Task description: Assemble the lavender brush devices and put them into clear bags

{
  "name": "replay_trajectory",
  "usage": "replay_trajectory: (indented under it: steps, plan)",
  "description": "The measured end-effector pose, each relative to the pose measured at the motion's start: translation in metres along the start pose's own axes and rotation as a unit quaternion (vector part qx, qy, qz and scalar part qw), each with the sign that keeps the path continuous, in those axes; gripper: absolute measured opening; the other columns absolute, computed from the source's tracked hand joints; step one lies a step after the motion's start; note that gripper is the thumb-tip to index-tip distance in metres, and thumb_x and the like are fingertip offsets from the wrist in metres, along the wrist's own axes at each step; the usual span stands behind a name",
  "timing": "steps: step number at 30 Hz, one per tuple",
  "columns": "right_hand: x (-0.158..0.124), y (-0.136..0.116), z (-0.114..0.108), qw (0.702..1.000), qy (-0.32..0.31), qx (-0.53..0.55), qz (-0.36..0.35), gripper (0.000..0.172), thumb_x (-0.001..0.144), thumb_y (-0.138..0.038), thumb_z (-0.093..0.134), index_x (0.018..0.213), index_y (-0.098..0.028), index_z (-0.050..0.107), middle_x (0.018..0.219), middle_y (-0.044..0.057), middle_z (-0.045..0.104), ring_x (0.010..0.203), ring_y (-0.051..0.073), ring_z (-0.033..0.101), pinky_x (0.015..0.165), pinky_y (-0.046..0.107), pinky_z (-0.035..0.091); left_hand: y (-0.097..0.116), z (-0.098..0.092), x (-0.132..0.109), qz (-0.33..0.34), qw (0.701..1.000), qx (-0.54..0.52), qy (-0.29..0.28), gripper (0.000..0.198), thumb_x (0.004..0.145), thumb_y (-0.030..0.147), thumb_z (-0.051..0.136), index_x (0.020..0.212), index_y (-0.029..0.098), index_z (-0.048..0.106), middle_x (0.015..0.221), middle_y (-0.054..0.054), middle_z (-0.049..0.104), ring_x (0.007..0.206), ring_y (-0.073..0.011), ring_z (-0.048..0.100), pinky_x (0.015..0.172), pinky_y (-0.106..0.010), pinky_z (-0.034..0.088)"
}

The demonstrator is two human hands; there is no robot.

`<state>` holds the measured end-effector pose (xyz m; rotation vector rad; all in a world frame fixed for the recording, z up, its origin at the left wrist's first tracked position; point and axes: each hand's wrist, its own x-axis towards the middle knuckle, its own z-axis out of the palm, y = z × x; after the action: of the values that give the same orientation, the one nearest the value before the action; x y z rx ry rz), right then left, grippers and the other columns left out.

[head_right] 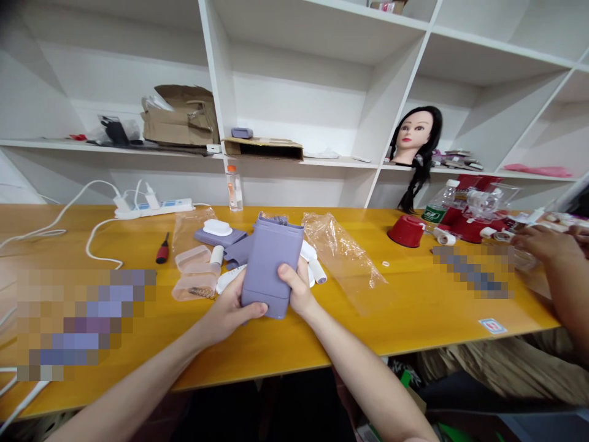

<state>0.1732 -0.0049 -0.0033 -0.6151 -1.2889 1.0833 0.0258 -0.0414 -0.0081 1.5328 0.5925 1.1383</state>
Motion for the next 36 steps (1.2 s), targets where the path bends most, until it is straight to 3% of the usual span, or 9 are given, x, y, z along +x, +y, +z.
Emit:
replay_trajectory:
  steps: [5,9,15,21,25,28,31,34,36]
  plan:
    - [0.002,-0.003,0.004,1.000,0.002,0.000,0.015,0.039,0.063,-0.053,0.059,0.085,-0.021,0.060,0.078,0.004,0.060,0.071,0.022,0.055,0.067,0.036,0.047,-0.001,-0.002,0.003,-0.020,1.000,0.011,0.015,0.064,0.069,0.027,0.068,0.126,0.020,0.040,0.122,-0.009,0.053,0.105,-0.0250,0.053,0.082,-0.034,0.046]
    - [0.002,-0.005,0.006,1.000,-0.017,-0.019,-0.018,0.044,0.062,-0.055,0.062,0.091,-0.022,0.059,0.079,0.003,0.061,0.070,0.022,0.055,0.066,0.035,0.046,0.001,-0.004,0.006,-0.072,0.997,-0.018,0.009,0.074,0.059,0.024,0.075,0.125,0.021,0.041,0.110,-0.006,0.060,0.095,-0.0220,0.056,0.075,-0.031,0.046]
    - [0.000,-0.007,0.005,0.994,-0.009,-0.086,-0.065,0.051,0.064,-0.064,0.056,0.095,-0.023,0.059,0.080,0.004,0.063,0.074,0.024,0.056,0.070,0.037,0.047,0.005,-0.006,0.010,-0.141,0.987,-0.070,-0.019,0.045,0.056,0.017,0.077,0.097,0.014,0.061,0.085,-0.004,0.066,0.080,-0.0180,0.059,0.071,-0.029,0.045]
    - [0.002,-0.005,0.006,0.998,-0.023,-0.045,-0.048,0.064,0.059,-0.072,0.055,0.100,-0.022,0.058,0.083,0.006,0.065,0.084,0.028,0.060,0.081,0.044,0.047,0.007,-0.007,0.009,-0.140,0.985,-0.103,-0.019,0.043,0.059,0.021,0.075,0.100,0.015,0.063,0.095,-0.005,0.067,0.088,-0.0179,0.059,0.079,-0.028,0.044]
    - [0.002,-0.001,0.005,0.999,-0.031,-0.017,-0.041,0.066,0.057,-0.070,0.060,0.103,-0.023,0.057,0.087,0.006,0.066,0.083,0.028,0.061,0.078,0.044,0.049,0.007,-0.007,0.010,-0.132,0.989,-0.060,-0.028,0.038,0.057,0.022,0.076,0.092,0.014,0.065,0.087,-0.005,0.068,0.083,-0.0177,0.060,0.074,-0.027,0.045]
    - [0.003,-0.003,0.007,0.998,-0.037,-0.014,-0.041,0.064,0.058,-0.064,0.065,0.107,-0.023,0.055,0.091,0.006,0.066,0.084,0.027,0.062,0.077,0.043,0.049,0.006,-0.007,0.011,-0.109,0.994,-0.004,0.030,0.036,0.055,0.024,0.076,0.088,0.013,0.065,0.082,-0.004,0.067,0.076,-0.0178,0.060,0.069,-0.028,0.046]
    - [0.005,-0.010,0.014,0.996,0.016,-0.017,-0.085,0.063,0.059,-0.053,0.073,0.111,-0.025,0.052,0.100,0.006,0.064,0.088,0.024,0.060,0.079,0.039,0.049,0.005,-0.009,0.012,-0.062,0.978,0.137,0.146,0.037,0.056,0.026,0.073,0.089,0.015,0.062,0.081,-0.003,0.067,0.074,-0.0187,0.060,0.067,-0.030,0.047]
    - [0.002,-0.019,0.025,0.988,0.075,0.009,-0.134,0.071,0.056,-0.048,0.076,0.117,-0.027,0.047,0.116,0.007,0.056,0.098,0.023,0.058,0.083,0.037,0.048,0.002,-0.010,0.011,0.013,0.906,0.339,0.253,0.029,0.062,0.028,0.069,0.088,0.018,0.060,0.078,-0.001,0.065,0.073,-0.0194,0.061,0.066,-0.031,0.048]
    - [-0.003,-0.024,0.034,0.986,0.092,0.028,-0.136,0.078,0.055,-0.045,0.078,0.122,-0.029,0.041,0.121,0.008,0.052,0.103,0.024,0.056,0.086,0.038,0.048,0.000,-0.010,0.010,0.093,0.849,0.436,0.285,0.025,0.066,0.028,0.065,0.087,0.019,0.059,0.078,-0.002,0.065,0.074,-0.0201,0.062,0.066,-0.031,0.049]
